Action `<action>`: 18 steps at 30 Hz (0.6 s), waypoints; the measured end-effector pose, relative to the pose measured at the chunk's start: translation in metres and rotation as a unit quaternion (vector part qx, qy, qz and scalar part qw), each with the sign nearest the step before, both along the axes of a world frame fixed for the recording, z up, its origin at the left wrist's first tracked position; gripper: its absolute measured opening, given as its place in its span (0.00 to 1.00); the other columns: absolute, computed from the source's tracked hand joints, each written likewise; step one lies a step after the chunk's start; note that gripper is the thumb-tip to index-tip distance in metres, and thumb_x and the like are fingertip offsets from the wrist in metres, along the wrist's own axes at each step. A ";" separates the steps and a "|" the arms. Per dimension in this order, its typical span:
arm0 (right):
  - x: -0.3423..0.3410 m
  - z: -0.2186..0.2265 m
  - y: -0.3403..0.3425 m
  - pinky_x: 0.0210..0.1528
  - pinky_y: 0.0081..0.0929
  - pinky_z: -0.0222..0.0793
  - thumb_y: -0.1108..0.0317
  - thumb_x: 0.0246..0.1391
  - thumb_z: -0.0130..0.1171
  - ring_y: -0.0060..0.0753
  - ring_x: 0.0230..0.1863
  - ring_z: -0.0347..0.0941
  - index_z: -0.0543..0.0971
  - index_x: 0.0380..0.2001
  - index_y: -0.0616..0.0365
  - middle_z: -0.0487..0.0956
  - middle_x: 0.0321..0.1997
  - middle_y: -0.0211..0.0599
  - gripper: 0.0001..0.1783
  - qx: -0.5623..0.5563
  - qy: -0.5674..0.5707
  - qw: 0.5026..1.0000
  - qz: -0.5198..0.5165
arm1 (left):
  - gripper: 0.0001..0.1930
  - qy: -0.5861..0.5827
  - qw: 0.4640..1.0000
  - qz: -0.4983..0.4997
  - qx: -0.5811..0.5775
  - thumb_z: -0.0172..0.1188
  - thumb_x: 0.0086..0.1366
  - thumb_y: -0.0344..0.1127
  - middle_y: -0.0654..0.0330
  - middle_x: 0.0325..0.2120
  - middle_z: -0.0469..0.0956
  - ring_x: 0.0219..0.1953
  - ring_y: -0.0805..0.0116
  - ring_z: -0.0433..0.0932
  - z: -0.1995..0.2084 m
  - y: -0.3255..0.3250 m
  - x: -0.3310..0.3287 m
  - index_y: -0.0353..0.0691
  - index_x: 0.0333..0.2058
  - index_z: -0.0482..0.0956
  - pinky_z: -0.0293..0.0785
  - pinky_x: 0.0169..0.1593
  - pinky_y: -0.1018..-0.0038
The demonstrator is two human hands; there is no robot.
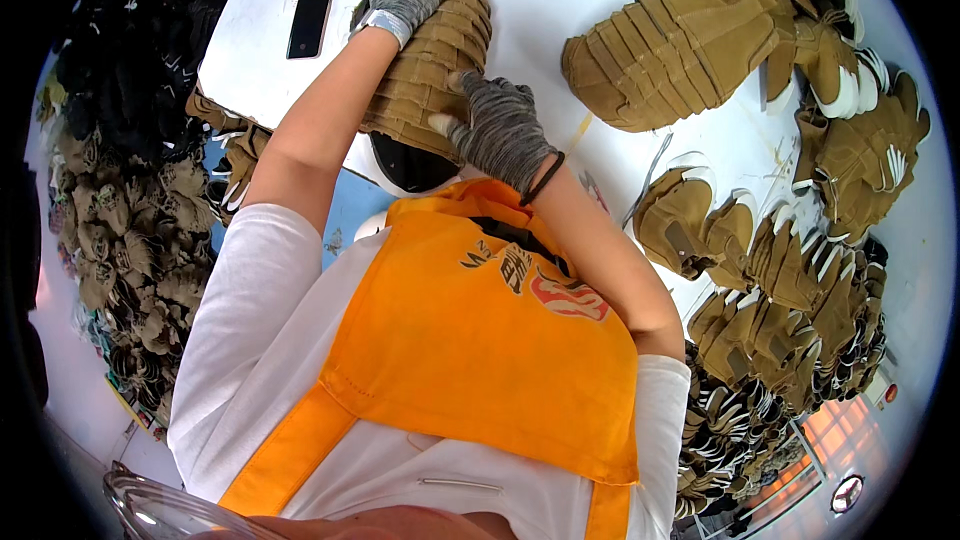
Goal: The person handles and turns over various tan-colored boot upper components by hand, occasionally using a small tool to trim or pick at the edges, before stacking them on a table.
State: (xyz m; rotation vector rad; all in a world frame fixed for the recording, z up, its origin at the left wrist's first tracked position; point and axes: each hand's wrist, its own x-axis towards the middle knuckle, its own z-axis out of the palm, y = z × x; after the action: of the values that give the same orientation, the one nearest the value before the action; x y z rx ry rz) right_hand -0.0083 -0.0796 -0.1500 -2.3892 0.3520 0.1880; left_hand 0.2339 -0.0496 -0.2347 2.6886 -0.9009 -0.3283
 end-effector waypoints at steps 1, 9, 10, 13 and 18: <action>0.003 -0.005 -0.003 0.50 0.35 0.66 0.53 0.50 0.62 0.37 0.41 0.74 0.65 0.57 0.62 0.77 0.42 0.47 0.36 0.086 -0.015 0.995 -0.047 | 0.26 0.001 1.000 0.000 0.001 0.40 0.64 0.58 0.59 0.55 0.70 0.57 0.58 0.68 0.000 0.000 0.000 0.56 0.57 0.68 0.57 0.59 0.55; 0.033 -0.027 -0.029 0.47 0.27 0.69 0.48 0.49 0.62 0.37 0.41 0.75 0.66 0.58 0.63 0.78 0.37 0.43 0.39 0.142 0.052 0.986 -0.077 | 0.26 0.020 1.000 -0.001 -0.011 0.42 0.64 0.57 0.58 0.54 0.71 0.55 0.57 0.69 0.005 0.002 0.000 0.54 0.56 0.70 0.59 0.58 0.56; 0.035 -0.030 -0.032 0.48 0.27 0.69 0.48 0.49 0.62 0.37 0.41 0.75 0.67 0.57 0.62 0.78 0.37 0.44 0.38 0.138 0.052 0.987 -0.064 | 0.25 0.025 1.000 -0.004 -0.010 0.43 0.64 0.57 0.58 0.54 0.71 0.55 0.57 0.69 0.005 0.002 0.001 0.54 0.56 0.70 0.59 0.58 0.56; 0.045 -0.040 -0.042 0.53 0.33 0.66 0.46 0.48 0.61 0.41 0.48 0.72 0.69 0.56 0.60 0.76 0.44 0.49 0.38 0.160 0.049 0.985 -0.047 | 0.25 0.020 1.000 -0.004 -0.014 0.44 0.64 0.56 0.58 0.53 0.72 0.54 0.56 0.70 0.001 0.003 0.004 0.54 0.55 0.70 0.60 0.57 0.56; 0.050 -0.033 -0.039 0.59 0.45 0.57 0.42 0.46 0.61 0.46 0.60 0.62 0.76 0.48 0.53 0.67 0.58 0.51 0.32 -0.134 -0.008 0.991 -0.018 | 0.24 -0.001 0.999 -0.001 -0.051 0.44 0.64 0.56 0.58 0.52 0.73 0.53 0.55 0.72 -0.010 0.007 0.008 0.54 0.54 0.71 0.61 0.57 0.57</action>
State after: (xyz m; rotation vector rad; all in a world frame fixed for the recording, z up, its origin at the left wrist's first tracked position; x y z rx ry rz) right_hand 0.0417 -0.1182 -0.1827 -2.6447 0.4368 0.1103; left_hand 0.2415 -0.0425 -0.2447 2.5949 -0.8975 -0.2713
